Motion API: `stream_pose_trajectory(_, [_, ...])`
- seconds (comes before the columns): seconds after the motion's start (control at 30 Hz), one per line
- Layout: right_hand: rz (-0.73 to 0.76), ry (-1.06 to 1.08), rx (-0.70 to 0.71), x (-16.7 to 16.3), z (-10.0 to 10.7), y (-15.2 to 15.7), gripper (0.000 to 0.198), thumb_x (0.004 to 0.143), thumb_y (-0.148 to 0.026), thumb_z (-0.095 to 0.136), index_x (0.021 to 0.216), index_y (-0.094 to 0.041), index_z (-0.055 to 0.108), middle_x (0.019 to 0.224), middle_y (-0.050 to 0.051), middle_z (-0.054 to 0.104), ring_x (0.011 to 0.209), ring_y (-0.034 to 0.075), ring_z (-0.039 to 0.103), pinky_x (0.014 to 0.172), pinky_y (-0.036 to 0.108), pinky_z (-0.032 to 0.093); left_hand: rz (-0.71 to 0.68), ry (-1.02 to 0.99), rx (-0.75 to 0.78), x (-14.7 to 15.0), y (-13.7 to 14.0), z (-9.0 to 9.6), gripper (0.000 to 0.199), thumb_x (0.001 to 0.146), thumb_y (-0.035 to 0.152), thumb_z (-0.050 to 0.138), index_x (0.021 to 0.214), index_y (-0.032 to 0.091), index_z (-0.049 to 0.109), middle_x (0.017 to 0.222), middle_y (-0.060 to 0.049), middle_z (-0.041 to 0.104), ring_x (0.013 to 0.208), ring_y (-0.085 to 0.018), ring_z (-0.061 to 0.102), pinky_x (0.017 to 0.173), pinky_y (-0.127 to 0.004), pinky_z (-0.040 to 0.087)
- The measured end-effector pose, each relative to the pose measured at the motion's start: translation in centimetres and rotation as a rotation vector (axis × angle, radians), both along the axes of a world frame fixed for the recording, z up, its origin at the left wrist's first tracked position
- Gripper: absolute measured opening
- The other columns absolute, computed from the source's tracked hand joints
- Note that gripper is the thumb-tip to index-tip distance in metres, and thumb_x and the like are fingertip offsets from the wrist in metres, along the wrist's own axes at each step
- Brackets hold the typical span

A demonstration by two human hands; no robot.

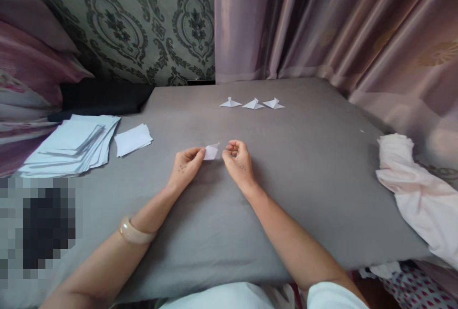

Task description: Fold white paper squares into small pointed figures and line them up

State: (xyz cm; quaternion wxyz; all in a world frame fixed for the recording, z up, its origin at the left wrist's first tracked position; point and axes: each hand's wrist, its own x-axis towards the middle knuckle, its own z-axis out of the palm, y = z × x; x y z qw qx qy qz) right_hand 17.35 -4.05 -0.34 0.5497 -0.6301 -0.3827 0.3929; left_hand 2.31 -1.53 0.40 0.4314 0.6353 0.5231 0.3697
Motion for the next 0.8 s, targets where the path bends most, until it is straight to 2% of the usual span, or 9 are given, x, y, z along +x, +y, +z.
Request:
stream_pose_trajectory(0.1, [0.115,0.205,-0.061,-0.6,0.5,-0.3,0.040,0.070,-0.036,0.069,0.102,-0.018,0.054,0.098,0.008,0.066,0.086,0.017,0.065,0.074,0.030,0.053,0.050,-0.362,-0.251,0.3,0.1,0.2,0.028,0.077,0.037,0.057,0.081,0.013,0.070,0.075,-0.004,0.066,0.065,-0.013,0.057,0.057,-0.021,0.044])
stream_pose_trajectory(0.17, [0.178,0.317,-0.089,-0.8,0.7,-0.5,0.038,0.069,-0.039,0.070,0.098,-0.018,0.057,0.090,0.006,0.067,0.082,0.016,0.066,0.072,0.029,0.052,0.030,-0.462,-0.319,0.5,0.0,0.2,0.027,0.074,0.037,0.061,0.081,0.013,0.070,0.078,-0.005,0.067,0.069,-0.014,0.059,0.058,-0.022,0.045])
stream_pose_trajectory(0.23, [0.170,0.346,-0.081,-0.9,0.8,-0.5,0.036,0.069,-0.041,0.071,0.092,-0.017,0.059,0.084,0.004,0.068,0.076,0.015,0.065,0.068,0.027,0.051,0.007,-0.471,-0.334,0.7,-0.2,0.2,0.027,0.073,0.038,0.063,0.081,0.013,0.070,0.077,-0.005,0.067,0.069,-0.013,0.058,0.060,-0.022,0.045])
stream_pose_trajectory(0.33, [0.156,0.281,-0.065,-0.5,0.6,-0.3,0.032,0.070,-0.041,0.070,0.088,-0.016,0.062,0.078,0.002,0.067,0.070,0.013,0.063,0.064,0.025,0.050,0.006,-0.424,-0.312,0.7,-0.3,0.3,0.029,0.072,0.039,0.067,0.084,0.013,0.070,0.074,-0.003,0.067,0.065,-0.011,0.057,0.061,-0.021,0.043])
stream_pose_trajectory(0.4, [0.198,0.205,-0.085,-0.1,0.3,-0.2,0.028,0.072,-0.039,0.067,0.088,-0.016,0.064,0.074,0.002,0.067,0.067,0.012,0.062,0.062,0.025,0.049,0.023,-0.401,-0.299,0.6,-0.2,0.3,0.032,0.069,0.038,0.071,0.088,0.013,0.069,0.074,-0.003,0.067,0.065,-0.011,0.057,0.061,-0.021,0.043])
stream_pose_trajectory(0.53, [0.269,-0.047,-0.094,0.4,-0.2,-0.2,0.023,0.078,-0.032,0.061,0.095,-0.017,0.064,0.073,0.001,0.067,0.062,0.012,0.061,0.059,0.025,0.048,0.002,-0.312,-0.256,0.3,0.1,-0.4,0.031,0.068,0.032,0.072,0.092,0.013,0.066,0.074,-0.003,0.066,0.065,-0.011,0.057,0.060,-0.021,0.044])
stream_pose_trajectory(0.67, [0.258,-0.357,-0.039,0.4,-0.5,-0.4,0.027,0.079,-0.024,0.058,0.106,-0.018,0.059,0.077,0.000,0.067,0.063,0.012,0.061,0.066,0.028,0.048,-0.078,-0.069,-0.112,0.1,0.1,-1.3,0.022,0.076,0.030,0.062,0.090,0.014,0.067,0.072,-0.003,0.066,0.064,-0.013,0.058,0.061,-0.023,0.044])
stream_pose_trajectory(0.8, [0.262,-0.605,0.008,0.5,-0.5,-0.6,0.019,0.079,-0.022,0.058,0.099,-0.020,0.060,0.088,0.002,0.065,0.067,0.012,0.059,0.071,0.029,0.048,-0.108,0.186,0.054,0.1,-0.1,-1.2,0.016,0.080,0.023,0.056,0.089,0.016,0.067,0.074,-0.003,0.064,0.065,-0.013,0.056,0.063,-0.024,0.044])
